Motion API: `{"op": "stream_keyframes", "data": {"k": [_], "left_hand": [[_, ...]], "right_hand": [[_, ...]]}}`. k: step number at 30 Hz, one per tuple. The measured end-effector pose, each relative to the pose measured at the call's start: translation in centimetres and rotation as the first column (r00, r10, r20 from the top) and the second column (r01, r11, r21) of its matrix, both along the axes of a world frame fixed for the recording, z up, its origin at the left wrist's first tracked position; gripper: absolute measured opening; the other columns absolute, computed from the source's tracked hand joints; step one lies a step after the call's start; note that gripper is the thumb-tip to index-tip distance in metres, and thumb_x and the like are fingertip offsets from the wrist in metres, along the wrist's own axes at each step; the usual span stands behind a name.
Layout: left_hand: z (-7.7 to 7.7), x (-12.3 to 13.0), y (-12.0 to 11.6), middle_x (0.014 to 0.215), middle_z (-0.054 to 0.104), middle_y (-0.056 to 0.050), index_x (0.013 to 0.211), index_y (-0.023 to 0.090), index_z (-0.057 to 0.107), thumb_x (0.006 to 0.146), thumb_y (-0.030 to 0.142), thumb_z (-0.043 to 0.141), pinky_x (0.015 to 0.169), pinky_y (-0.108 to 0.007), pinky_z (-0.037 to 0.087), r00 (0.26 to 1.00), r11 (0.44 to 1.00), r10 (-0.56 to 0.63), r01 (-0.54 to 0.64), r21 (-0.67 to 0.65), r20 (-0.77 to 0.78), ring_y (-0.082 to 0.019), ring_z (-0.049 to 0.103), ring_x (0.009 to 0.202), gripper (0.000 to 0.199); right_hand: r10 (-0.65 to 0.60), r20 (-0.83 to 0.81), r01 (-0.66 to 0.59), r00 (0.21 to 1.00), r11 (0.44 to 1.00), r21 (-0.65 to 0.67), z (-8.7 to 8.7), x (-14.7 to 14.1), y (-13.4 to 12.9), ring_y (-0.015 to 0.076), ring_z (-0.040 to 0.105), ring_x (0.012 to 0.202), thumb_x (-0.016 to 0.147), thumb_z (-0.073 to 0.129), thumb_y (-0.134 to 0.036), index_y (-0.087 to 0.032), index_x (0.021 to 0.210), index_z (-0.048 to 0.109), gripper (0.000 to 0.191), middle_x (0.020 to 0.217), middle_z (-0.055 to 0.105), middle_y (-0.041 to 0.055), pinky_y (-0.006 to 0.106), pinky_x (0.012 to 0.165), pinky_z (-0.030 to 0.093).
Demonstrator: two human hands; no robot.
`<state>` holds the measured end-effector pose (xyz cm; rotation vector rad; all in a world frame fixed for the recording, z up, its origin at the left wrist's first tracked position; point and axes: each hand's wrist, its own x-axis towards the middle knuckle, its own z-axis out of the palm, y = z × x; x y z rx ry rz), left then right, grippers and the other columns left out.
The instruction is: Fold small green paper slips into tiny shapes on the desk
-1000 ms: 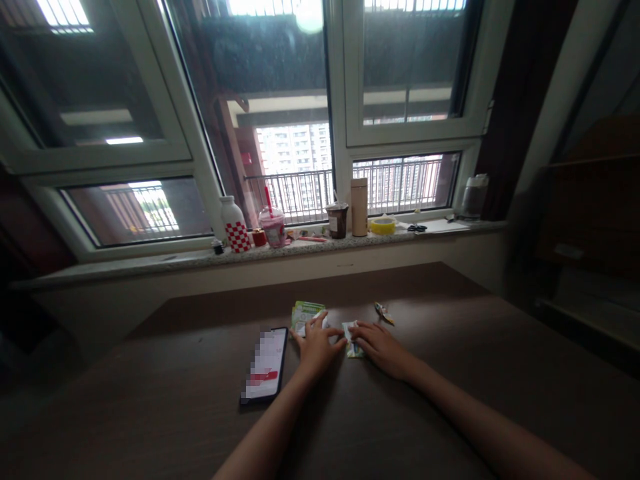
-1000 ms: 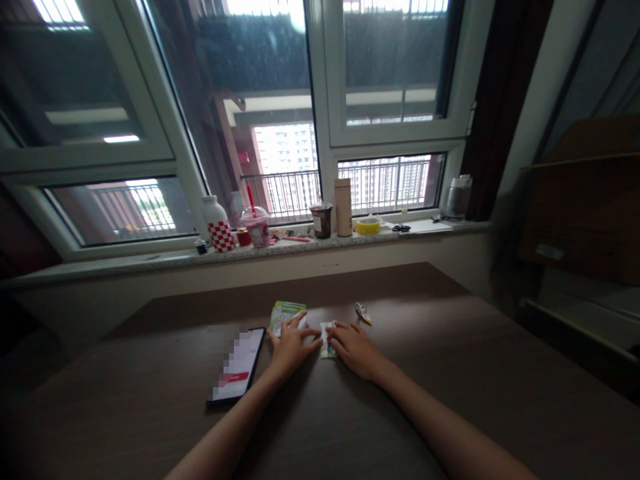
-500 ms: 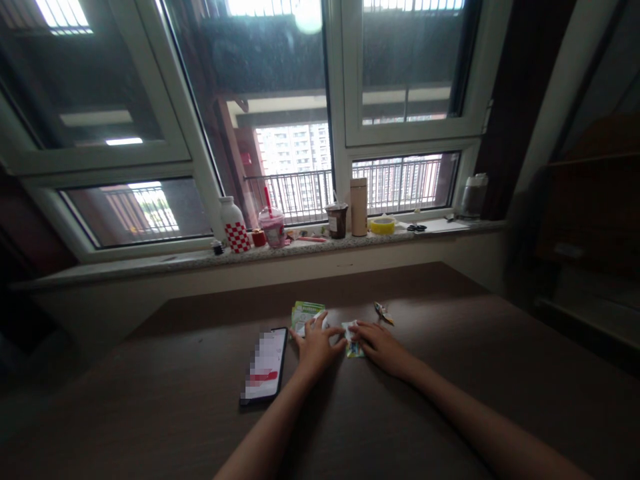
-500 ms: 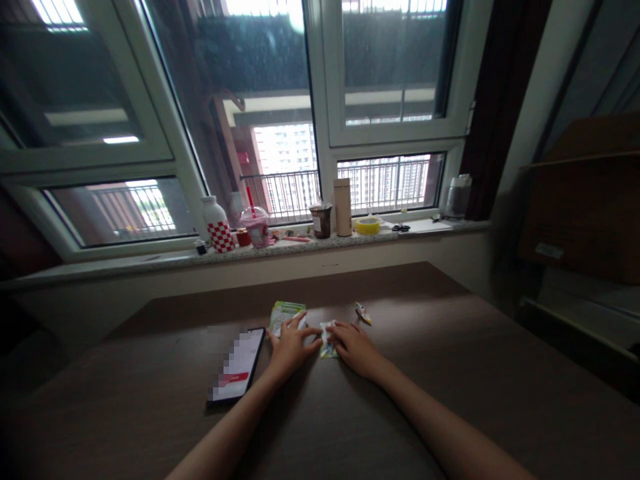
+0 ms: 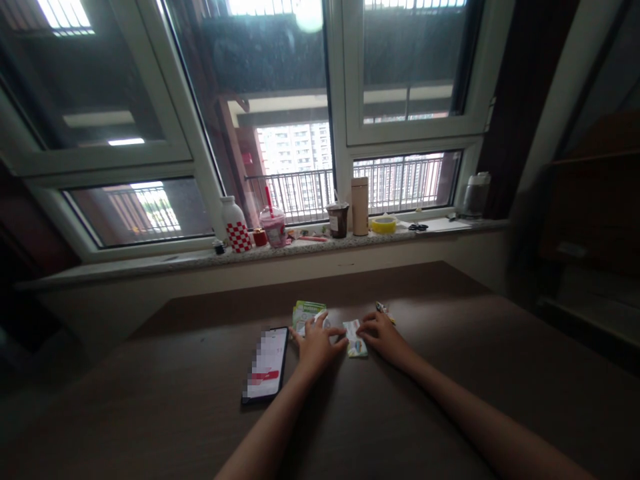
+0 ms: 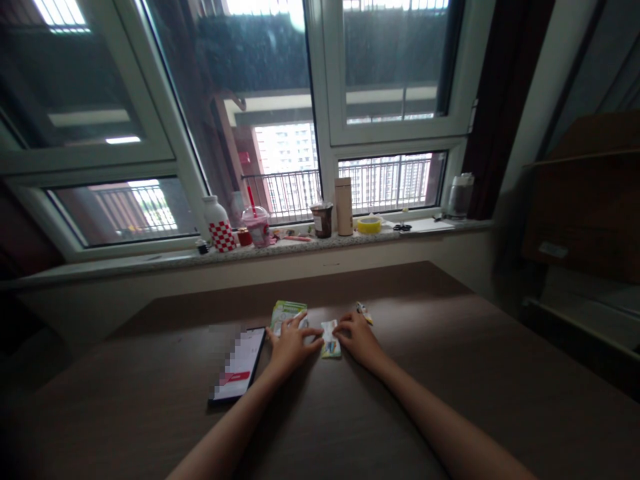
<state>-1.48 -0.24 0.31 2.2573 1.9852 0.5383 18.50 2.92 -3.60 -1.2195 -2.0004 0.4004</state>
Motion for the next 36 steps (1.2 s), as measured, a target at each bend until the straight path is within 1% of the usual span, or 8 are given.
{"op": "stream_keyframes", "data": {"k": [7,13,17,21,25,28,31,36], "left_hand": [[0.2,0.1,0.0,0.148,0.045,0.001,0.102,0.047,0.072,0.078,0.056,0.064,0.102,-0.080,0.000,1.000,1.000,0.017,-0.017,-0.026,-0.008,-0.037,0.032,0.137,0.026],[0.2,0.0,-0.1,0.148,0.045,0.003,0.102,0.050,0.071,0.079,0.056,0.064,0.102,-0.080,0.001,1.000,0.999,0.014,-0.014,-0.029,-0.010,-0.036,0.032,0.137,0.026],[0.1,0.0,-0.1,0.148,0.046,0.004,0.103,0.050,0.071,0.079,0.057,0.063,0.102,-0.080,0.000,1.000,0.999,0.018,-0.018,-0.029,-0.003,-0.038,0.032,0.137,0.026],[0.0,0.0,-0.1,0.148,0.046,0.003,0.104,0.047,0.071,0.079,0.056,0.063,0.103,-0.080,-0.001,1.000,0.999,0.016,-0.016,-0.044,0.012,-0.038,0.031,0.138,0.028],[0.1,0.0,-0.1,0.148,0.045,0.002,0.103,0.048,0.071,0.079,0.056,0.063,0.102,-0.080,-0.001,1.000,0.999,0.016,-0.015,-0.038,0.017,-0.038,0.029,0.139,0.027],[0.1,0.1,-0.1,0.149,0.044,0.002,0.104,0.049,0.071,0.079,0.056,0.063,0.103,-0.079,-0.001,1.000,0.999,0.020,-0.020,-0.043,0.005,-0.038,0.027,0.140,0.028],[0.2,0.1,-0.2,0.150,0.043,0.001,0.106,0.048,0.070,0.079,0.057,0.063,0.105,-0.077,0.000,1.000,0.999,0.027,-0.027,-0.047,-0.011,-0.037,0.026,0.141,0.030],[0.3,0.1,-0.3,0.149,0.044,0.000,0.105,0.047,0.071,0.079,0.057,0.062,0.104,-0.078,0.000,0.999,0.998,0.032,-0.033,-0.052,-0.009,-0.038,0.025,0.142,0.029]], "right_hand": [[-0.054,0.065,0.053,0.996,0.999,0.011,-0.1,-0.1,-0.2,0.0239,0.053,0.105,0.080,0.069,-0.025,-0.023,0.085,0.076,0.009,0.104,0.061,0.0083,0.042,0.099,0.038],[-0.074,0.014,0.075,0.997,0.997,-0.013,-0.2,0.0,-0.2,0.0232,0.054,0.104,0.085,0.062,-0.029,-0.023,0.089,0.075,0.014,0.104,0.062,0.0080,0.041,0.098,0.039],[-0.090,-0.001,0.090,0.996,0.996,-0.024,-0.4,0.1,0.1,0.0229,0.054,0.105,0.084,0.062,-0.026,-0.024,0.087,0.075,0.013,0.105,0.062,0.0070,0.041,0.099,0.038],[-0.103,0.038,0.104,0.994,0.994,-0.029,-0.4,0.0,0.2,0.0236,0.052,0.108,0.080,0.066,-0.025,-0.025,0.087,0.075,0.011,0.106,0.060,0.0067,0.042,0.102,0.036],[-0.110,0.079,0.113,0.991,0.993,-0.038,-0.2,0.1,0.2,0.0242,0.050,0.110,0.080,0.067,-0.027,-0.027,0.088,0.075,0.012,0.108,0.059,0.0068,0.042,0.102,0.035],[-0.089,0.105,0.096,0.990,0.993,-0.064,0.0,0.4,0.2,0.0253,0.049,0.113,0.080,0.068,-0.031,-0.028,0.091,0.076,0.014,0.112,0.058,0.0074,0.044,0.104,0.034],[-0.040,0.136,0.052,0.990,0.995,-0.084,0.2,0.8,0.1,0.0266,0.048,0.117,0.080,0.068,-0.034,-0.029,0.096,0.075,0.019,0.117,0.057,0.0082,0.046,0.107,0.031],[0.021,0.166,-0.001,0.986,0.993,-0.122,0.4,1.4,-0.1,0.0284,0.046,0.122,0.077,0.071,-0.034,-0.029,0.103,0.073,0.027,0.125,0.055,0.0098,0.046,0.108,0.031]]}}
